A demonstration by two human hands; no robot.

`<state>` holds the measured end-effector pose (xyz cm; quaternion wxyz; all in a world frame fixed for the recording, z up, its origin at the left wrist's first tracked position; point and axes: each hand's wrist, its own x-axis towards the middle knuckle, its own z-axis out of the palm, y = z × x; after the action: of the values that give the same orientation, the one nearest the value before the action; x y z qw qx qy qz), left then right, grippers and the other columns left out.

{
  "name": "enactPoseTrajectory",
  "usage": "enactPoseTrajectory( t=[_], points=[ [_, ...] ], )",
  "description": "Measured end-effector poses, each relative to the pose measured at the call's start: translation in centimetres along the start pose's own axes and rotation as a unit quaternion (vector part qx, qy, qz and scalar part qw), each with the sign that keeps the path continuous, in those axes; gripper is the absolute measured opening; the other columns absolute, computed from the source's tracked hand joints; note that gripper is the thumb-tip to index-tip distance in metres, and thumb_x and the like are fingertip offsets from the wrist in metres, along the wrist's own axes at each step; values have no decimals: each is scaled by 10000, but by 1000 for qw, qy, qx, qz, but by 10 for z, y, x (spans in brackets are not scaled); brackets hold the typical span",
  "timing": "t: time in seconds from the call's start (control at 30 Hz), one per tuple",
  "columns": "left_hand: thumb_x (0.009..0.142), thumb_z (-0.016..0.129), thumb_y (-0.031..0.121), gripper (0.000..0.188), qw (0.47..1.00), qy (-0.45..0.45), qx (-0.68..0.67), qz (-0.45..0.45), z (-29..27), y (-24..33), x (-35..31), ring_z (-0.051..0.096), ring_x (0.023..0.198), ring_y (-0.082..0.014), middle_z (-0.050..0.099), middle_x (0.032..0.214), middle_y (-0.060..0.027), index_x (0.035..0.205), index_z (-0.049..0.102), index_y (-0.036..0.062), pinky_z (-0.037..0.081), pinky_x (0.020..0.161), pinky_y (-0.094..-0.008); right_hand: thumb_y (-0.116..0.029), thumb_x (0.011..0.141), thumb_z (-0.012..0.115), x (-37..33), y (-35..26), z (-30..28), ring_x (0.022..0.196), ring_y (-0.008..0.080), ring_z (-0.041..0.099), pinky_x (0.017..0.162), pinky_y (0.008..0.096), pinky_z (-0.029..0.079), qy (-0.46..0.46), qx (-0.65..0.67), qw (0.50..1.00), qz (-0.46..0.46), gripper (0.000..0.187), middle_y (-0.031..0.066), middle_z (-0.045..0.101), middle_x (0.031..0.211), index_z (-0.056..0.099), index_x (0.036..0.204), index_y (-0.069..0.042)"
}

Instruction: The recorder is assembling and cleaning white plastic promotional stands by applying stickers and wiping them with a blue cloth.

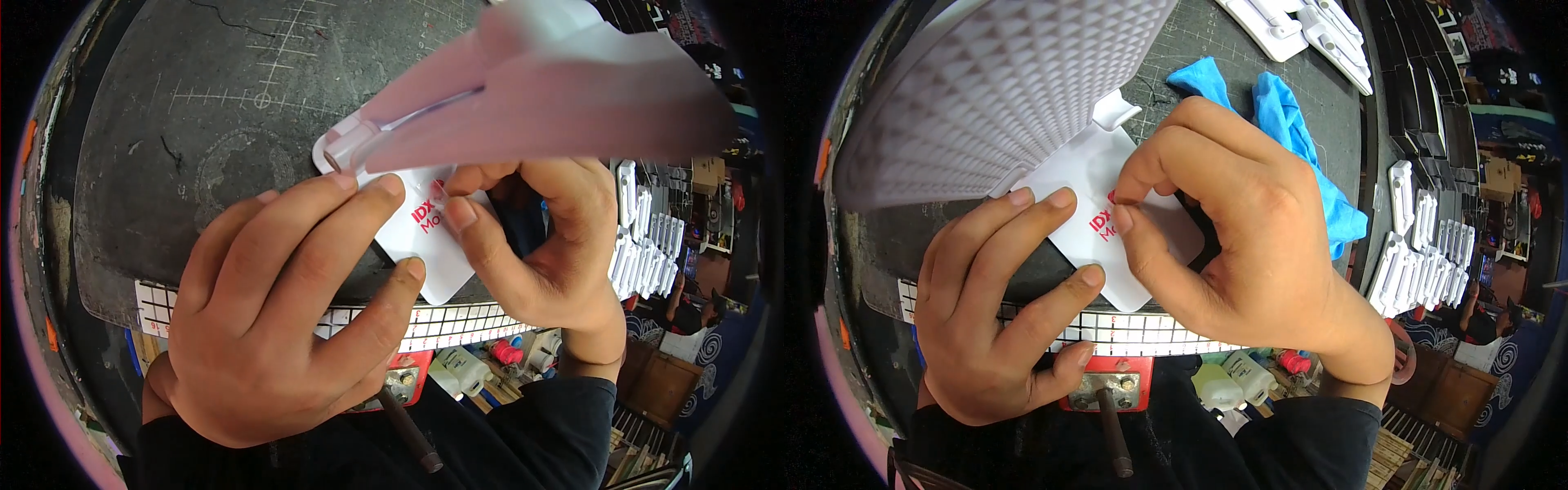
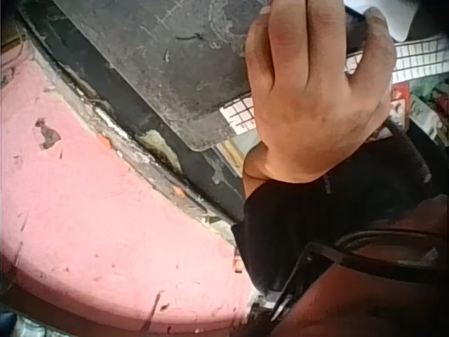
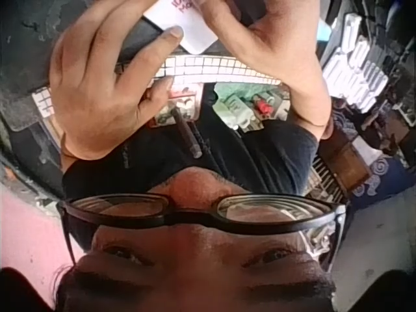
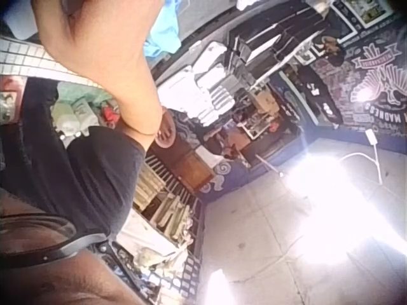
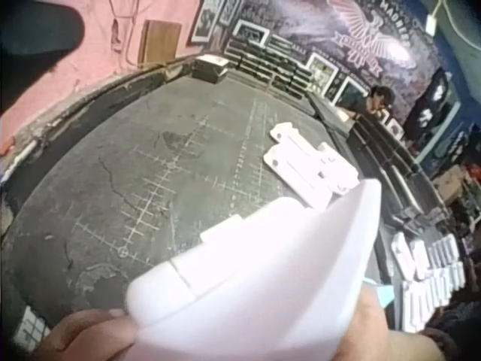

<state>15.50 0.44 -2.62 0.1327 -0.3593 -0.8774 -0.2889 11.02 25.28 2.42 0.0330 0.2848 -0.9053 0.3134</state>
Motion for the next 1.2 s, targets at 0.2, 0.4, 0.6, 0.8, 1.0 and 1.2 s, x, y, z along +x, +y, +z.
enactPoseTrajectory(
  t=[0.2, 0.4, 0.6, 0.8, 1.0, 1.2],
  points=[
    [925, 700, 408, 388, 1000, 16, 8, 9, 3, -1, -1, 670, 1272, -388, 717, 1420, -186, 1208, 797, 162, 559, 1004, -503, -32, 833, 797, 3, -3, -2, 729, 164, 665, 672, 272, 518, -25, -3, 1000, -19, 217, 58, 760, 904, 756, 1042, 11],
    [955, 670, 422, 384, 1000, 26, 3, 8, 6, -2, -2, 678, 1257, -380, 723, 1402, -178, 1207, 796, 162, 565, 983, -499, -66, 823, 864, 4, -2, 1, 723, 137, 669, 631, 266, 499, -11, -65, 997, -49, 222, 49, 767, 902, 775, 1016, -3],
    [979, 650, 414, 370, 1000, 24, 13, 12, 6, -3, -2, 682, 1249, -375, 725, 1405, -174, 1229, 790, 180, 566, 980, -496, 35, 866, 831, 2, -2, 4, 725, 132, 684, 639, 263, 497, 1, -47, 998, -29, 142, 39, 766, 849, 783, 996, 5],
    [990, 643, 416, 371, 1000, 21, 15, 14, 6, -3, -2, 678, 1256, -375, 722, 1421, -176, 1245, 785, 187, 563, 990, -493, 49, 901, 806, 2, -2, 4, 721, 129, 668, 673, 265, 502, 1, -30, 999, -11, 112, 39, 750, 837, 779, 1007, 21],
    [991, 643, 415, 375, 1000, 5, 15, 16, 3, -2, -1, 673, 1263, -381, 719, 1427, -180, 1253, 784, 186, 561, 993, -494, 51, 905, 800, 1, 0, 4, 710, 139, 640, 668, 272, 492, 6, -20, 1000, -13, 97, 35, 723, 821, 770, 992, 19],
    [984, 649, 412, 378, 1000, 5, 19, 19, 3, -3, -1, 672, 1263, -385, 716, 1431, -181, 1253, 782, 182, 560, 990, -496, 47, 909, 802, 2, 0, 3, 699, 134, 616, 661, 274, 474, 2, -22, 1000, -19, 87, 26, 705, 807, 758, 974, 9]
  ],
)
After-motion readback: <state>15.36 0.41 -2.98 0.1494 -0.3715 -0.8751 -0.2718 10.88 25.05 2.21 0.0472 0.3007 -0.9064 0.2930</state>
